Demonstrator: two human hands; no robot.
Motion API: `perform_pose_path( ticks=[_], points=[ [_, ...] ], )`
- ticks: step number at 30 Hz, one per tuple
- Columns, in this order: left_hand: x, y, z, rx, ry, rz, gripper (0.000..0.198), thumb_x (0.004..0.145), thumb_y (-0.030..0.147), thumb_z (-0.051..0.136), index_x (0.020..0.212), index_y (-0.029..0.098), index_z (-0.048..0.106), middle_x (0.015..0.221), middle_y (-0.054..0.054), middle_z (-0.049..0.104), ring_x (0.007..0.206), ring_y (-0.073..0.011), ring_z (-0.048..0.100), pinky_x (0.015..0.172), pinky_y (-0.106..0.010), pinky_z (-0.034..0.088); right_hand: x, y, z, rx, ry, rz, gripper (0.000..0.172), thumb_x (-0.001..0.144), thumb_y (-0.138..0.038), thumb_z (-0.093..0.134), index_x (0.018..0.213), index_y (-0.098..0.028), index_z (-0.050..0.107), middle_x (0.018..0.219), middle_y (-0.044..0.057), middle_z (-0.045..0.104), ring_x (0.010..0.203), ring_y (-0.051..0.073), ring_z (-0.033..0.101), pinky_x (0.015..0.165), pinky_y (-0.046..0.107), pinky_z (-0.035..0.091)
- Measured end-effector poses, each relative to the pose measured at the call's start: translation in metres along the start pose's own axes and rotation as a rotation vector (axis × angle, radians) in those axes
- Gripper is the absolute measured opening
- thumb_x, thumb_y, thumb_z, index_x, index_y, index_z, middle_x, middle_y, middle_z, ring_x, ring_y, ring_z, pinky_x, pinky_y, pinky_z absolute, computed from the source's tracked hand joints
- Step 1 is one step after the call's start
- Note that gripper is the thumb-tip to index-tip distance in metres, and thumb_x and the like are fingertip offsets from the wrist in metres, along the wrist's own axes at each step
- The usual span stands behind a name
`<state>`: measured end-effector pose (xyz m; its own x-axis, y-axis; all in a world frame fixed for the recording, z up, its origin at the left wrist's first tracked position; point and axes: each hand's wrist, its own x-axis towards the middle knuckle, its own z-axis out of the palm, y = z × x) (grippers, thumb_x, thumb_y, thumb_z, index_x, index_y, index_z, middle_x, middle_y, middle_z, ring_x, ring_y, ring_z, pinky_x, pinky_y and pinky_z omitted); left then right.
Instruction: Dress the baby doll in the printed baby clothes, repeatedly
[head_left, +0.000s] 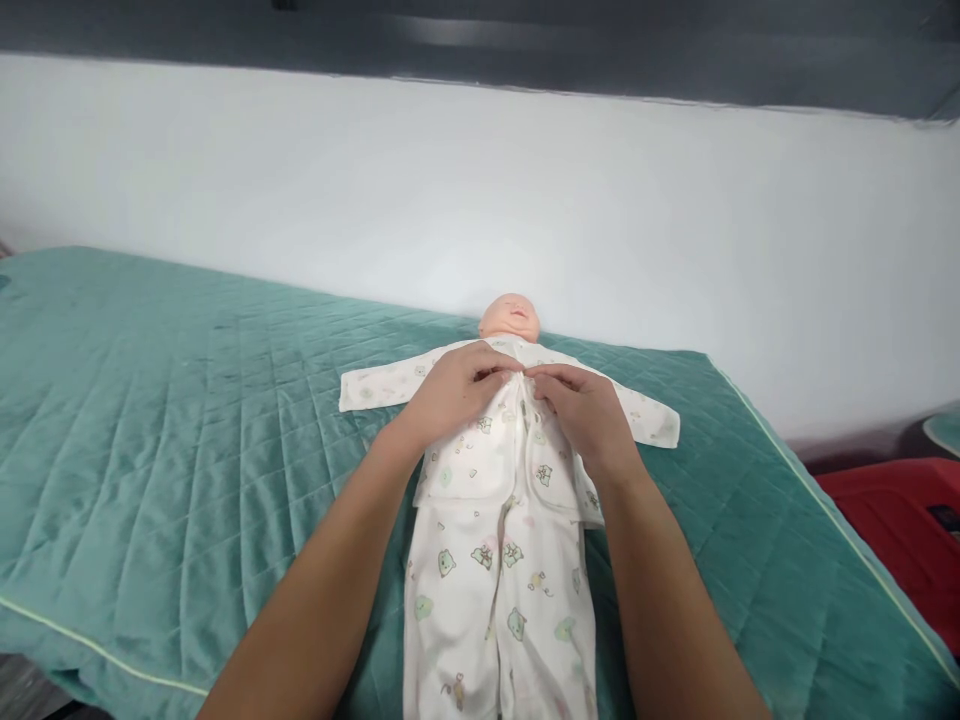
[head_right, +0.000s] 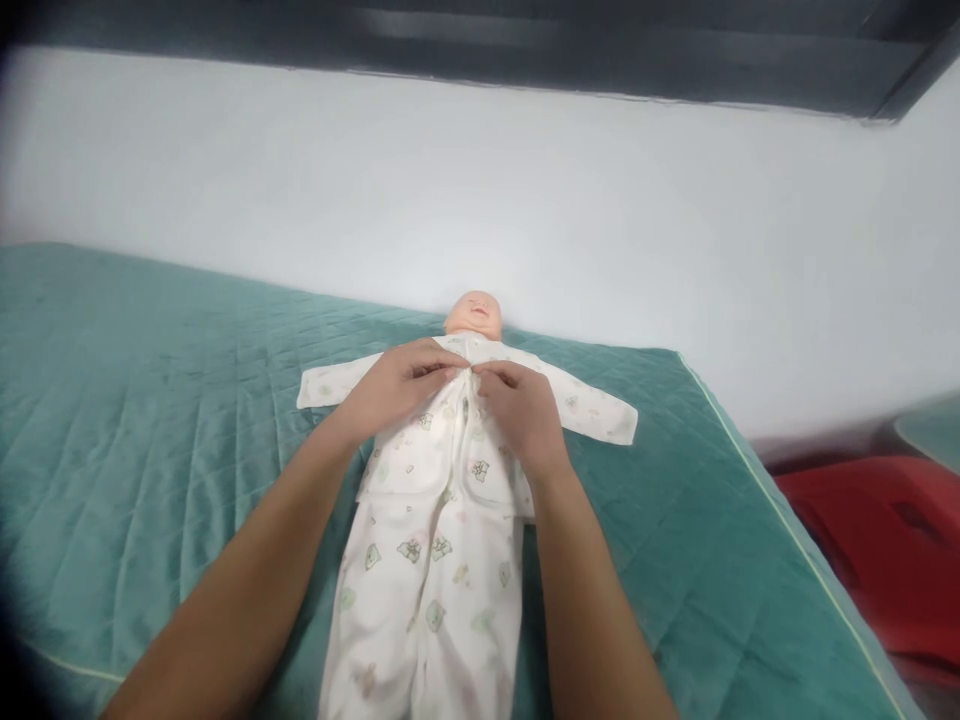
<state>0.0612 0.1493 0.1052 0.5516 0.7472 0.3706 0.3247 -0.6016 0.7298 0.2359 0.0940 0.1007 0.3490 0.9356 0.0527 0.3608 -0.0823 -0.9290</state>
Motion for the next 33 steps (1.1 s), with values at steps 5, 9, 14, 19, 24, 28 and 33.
perform_pose_path(
  ticks=[5,9,14,19,24,28,33],
  points=[
    [-0.002,0.0,-0.004,0.026,-0.003,-0.023,0.029,0.091,0.022,0.051,0.105,0.028,0.075,0.104,-0.002,0.071,0.099,-0.019,0.063,0.091,-0.032,0.047,0.0,0.003,0.0,-0.03,0.04,-0.071,0.022,0.073,-0.027,0.058,0.083,-0.023,0.077,0.081,0.001,0.073,0.071,0.017,0.058,0.065,0.028,0.041],
    [-0.001,-0.003,-0.003,0.026,-0.001,-0.036,0.029,0.091,0.022,0.051,0.103,0.029,0.076,0.103,-0.001,0.07,0.098,-0.0184,0.063,0.089,-0.031,0.047,-0.001,0.002,0.002,-0.055,0.046,-0.094,0.021,0.075,-0.027,0.057,0.081,-0.023,0.076,0.082,0.0,0.074,0.078,0.018,0.062,0.071,0.029,0.044],
    [0.0,-0.008,-0.001,-0.014,0.027,-0.048,0.027,0.09,0.021,0.053,0.099,0.028,0.077,0.1,-0.001,0.07,0.092,-0.0172,0.063,0.087,-0.03,0.047,0.0,0.001,0.001,-0.052,0.013,-0.107,0.019,0.075,-0.027,0.059,0.08,-0.023,0.077,0.089,0.001,0.076,0.085,0.019,0.064,0.077,0.03,0.045],
    [-0.001,-0.006,-0.001,-0.014,0.036,-0.046,0.027,0.09,0.021,0.053,0.097,0.028,0.078,0.098,-0.001,0.07,0.093,-0.0176,0.063,0.09,-0.031,0.047,-0.002,0.0,-0.008,-0.041,-0.107,-0.091,0.017,0.079,-0.032,0.062,0.08,-0.024,0.076,0.091,0.0,0.076,0.091,0.02,0.065,0.077,0.03,0.044],
    [0.0,-0.007,0.001,-0.008,0.041,-0.059,0.029,0.09,0.02,0.053,0.098,0.029,0.079,0.096,-0.001,0.068,0.091,-0.0169,0.063,0.085,-0.03,0.048,-0.003,-0.002,-0.016,-0.083,-0.187,-0.145,0.023,0.083,-0.04,0.064,0.072,-0.022,0.071,0.088,0.001,0.072,0.084,0.018,0.06,0.072,0.029,0.042],
    [0.0,-0.007,0.002,0.026,0.033,-0.053,0.03,0.091,0.021,0.051,0.101,0.029,0.079,0.095,-0.002,0.068,0.09,-0.0172,0.063,0.085,-0.03,0.048,-0.002,0.002,-0.018,-0.072,-0.196,-0.17,0.038,0.084,-0.049,0.064,0.059,-0.02,0.059,0.069,0.0,0.059,0.068,0.015,0.051,0.063,0.028,0.037],
    [0.0,-0.007,0.002,0.066,0.02,-0.011,0.031,0.093,0.022,0.049,0.106,0.028,0.077,0.096,-0.003,0.069,0.093,-0.0182,0.063,0.088,-0.032,0.047,0.0,0.01,-0.018,0.07,-0.159,-0.133,0.039,0.087,-0.053,0.062,0.069,-0.019,0.068,0.069,0.001,0.056,0.066,0.013,0.048,0.06,0.027,0.036]
  ],
)
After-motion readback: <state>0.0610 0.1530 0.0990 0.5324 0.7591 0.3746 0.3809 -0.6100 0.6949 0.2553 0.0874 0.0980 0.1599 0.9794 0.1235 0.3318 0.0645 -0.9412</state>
